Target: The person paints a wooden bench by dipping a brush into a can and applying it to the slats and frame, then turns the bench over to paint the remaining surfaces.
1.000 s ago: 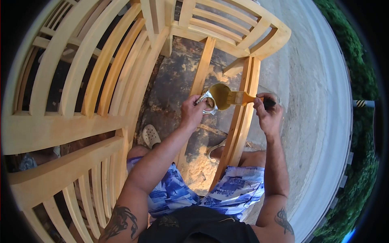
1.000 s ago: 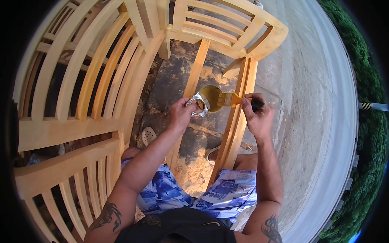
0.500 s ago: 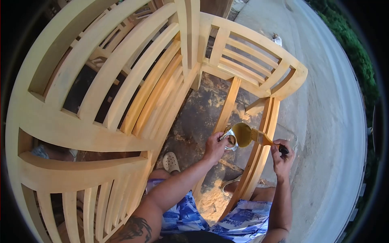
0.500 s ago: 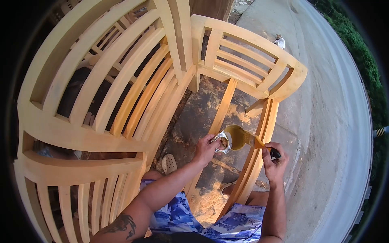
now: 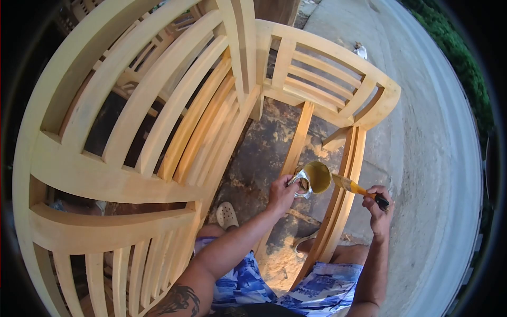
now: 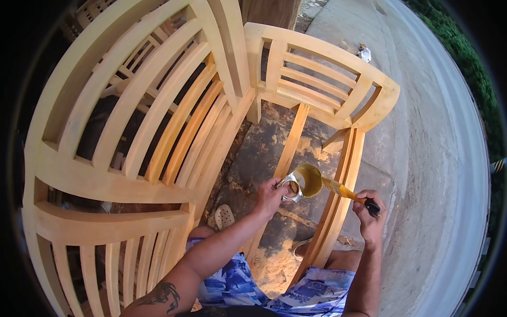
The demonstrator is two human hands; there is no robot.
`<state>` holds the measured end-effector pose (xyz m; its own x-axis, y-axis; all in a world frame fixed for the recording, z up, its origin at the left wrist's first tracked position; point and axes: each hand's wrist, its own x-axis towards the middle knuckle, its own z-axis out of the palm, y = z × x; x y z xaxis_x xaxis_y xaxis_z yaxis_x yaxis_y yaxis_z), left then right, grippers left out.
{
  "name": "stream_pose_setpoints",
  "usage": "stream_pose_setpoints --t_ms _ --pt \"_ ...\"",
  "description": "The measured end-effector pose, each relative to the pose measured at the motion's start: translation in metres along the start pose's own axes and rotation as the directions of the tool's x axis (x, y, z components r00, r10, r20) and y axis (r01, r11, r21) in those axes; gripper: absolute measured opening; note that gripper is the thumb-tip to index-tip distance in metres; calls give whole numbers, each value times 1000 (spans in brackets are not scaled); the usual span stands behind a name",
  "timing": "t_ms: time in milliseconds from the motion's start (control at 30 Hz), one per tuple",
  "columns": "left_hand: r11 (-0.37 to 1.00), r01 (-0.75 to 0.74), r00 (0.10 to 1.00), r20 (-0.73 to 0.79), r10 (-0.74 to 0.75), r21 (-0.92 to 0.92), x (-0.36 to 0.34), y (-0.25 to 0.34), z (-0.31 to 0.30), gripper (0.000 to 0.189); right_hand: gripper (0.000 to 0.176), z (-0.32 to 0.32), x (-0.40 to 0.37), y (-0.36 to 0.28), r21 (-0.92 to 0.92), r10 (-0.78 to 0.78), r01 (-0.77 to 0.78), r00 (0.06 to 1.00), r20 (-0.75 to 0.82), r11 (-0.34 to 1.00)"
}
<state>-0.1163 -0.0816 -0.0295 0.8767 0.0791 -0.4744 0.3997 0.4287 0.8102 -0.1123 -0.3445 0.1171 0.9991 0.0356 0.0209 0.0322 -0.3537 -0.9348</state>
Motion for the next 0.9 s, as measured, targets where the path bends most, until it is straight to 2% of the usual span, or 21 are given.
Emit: stream_pose_setpoints --t_ms 33,100,133,267,300,333,400,467,500,600,700,900 --pt "1000 2 1000 7 -2 -1 0 -1 1 17 19 5 2 8 171 -2 12 998 -61 985" --pt "1000 11 1000 20 -11 -1 -3 -6 3 17 25 33 11 4 490 28 64 984 -178 870" --pt "1000 17 999 28 -18 7 -3 -9 4 17 30 50 14 -1 544 25 81 983 -184 835" --pt "998 33 998 48 -35 48 -2 -22 7 17 21 132 33 -6 790 98 12 991 -92 613" --pt "998 33 998 51 -36 61 -1 -28 5 16 21 155 37 -10 810 113 -11 991 -68 586" --pt "973 -88 995 63 76 214 -1 -31 4 15 22 178 43 -13 822 142 -46 989 -43 567" --pt "813 -314 949 137 284 490 2 -39 -3 14 29 224 53 -23 812 149 -77 989 -13 579" --pt "813 -394 910 307 279 428 24 -84 -12 15 32 264 65 -32 803 144 -113 989 34 585" --pt "995 -59 977 200 74 -78 9 -70 -4 18 32 282 71 -34 791 152 -142 986 63 595" --pt "1000 21 984 174 -24 22 0 -50 4 23 31 324 84 -43 793 138 -164 985 102 587" --pt "997 38 983 178 -50 70 -6 -36 4 25 31 353 95 -47 789 141 -172 984 110 590" --pt "999 29 982 188 -35 39 -4 -36 2 24 29 380 114 -51 792 189 -126 982 14 598"
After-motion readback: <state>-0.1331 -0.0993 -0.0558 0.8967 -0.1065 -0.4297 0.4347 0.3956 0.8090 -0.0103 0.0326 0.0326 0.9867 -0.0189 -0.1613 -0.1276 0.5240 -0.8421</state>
